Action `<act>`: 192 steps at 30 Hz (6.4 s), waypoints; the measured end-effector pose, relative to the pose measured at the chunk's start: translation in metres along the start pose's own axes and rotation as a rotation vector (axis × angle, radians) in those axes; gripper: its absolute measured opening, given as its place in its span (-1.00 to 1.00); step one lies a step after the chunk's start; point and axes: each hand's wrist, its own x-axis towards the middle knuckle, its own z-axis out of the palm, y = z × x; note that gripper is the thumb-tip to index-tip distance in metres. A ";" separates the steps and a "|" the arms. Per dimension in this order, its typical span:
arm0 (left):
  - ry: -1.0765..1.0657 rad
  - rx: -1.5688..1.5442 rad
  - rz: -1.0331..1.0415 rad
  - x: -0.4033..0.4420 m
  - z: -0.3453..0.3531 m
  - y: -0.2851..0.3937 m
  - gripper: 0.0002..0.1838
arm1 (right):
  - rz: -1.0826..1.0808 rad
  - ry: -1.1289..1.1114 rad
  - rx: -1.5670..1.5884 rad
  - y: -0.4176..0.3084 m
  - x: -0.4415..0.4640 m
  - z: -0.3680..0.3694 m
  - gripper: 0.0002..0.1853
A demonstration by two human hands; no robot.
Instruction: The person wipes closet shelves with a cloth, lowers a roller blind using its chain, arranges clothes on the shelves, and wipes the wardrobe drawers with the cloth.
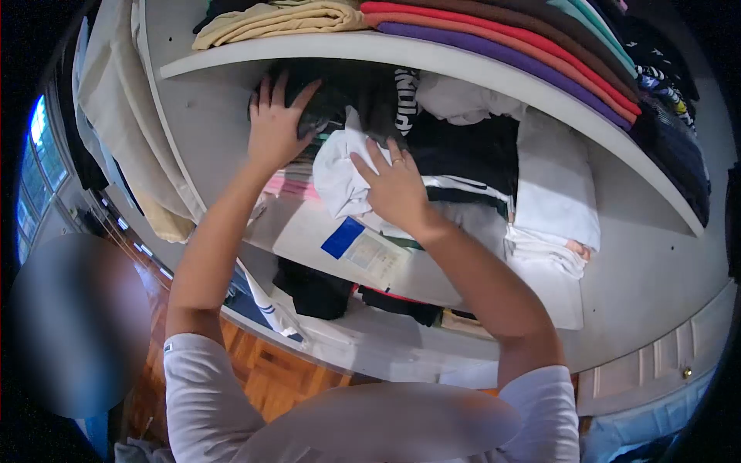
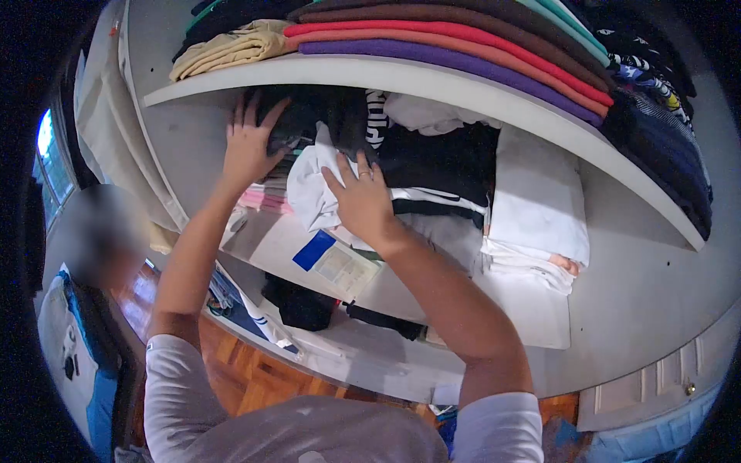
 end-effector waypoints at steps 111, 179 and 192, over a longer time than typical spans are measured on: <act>-1.097 -1.676 0.427 -0.077 -0.100 0.208 -0.51 | 1.221 -1.045 1.358 -0.361 -0.529 0.093 -0.63; -1.123 -0.744 0.291 -0.338 0.071 0.031 -0.16 | 0.987 -0.431 -0.037 -0.230 -0.305 0.134 -0.36; -1.301 -1.101 0.314 -0.311 0.119 0.026 -0.18 | 0.739 -0.057 0.558 -0.399 -0.113 0.224 -0.69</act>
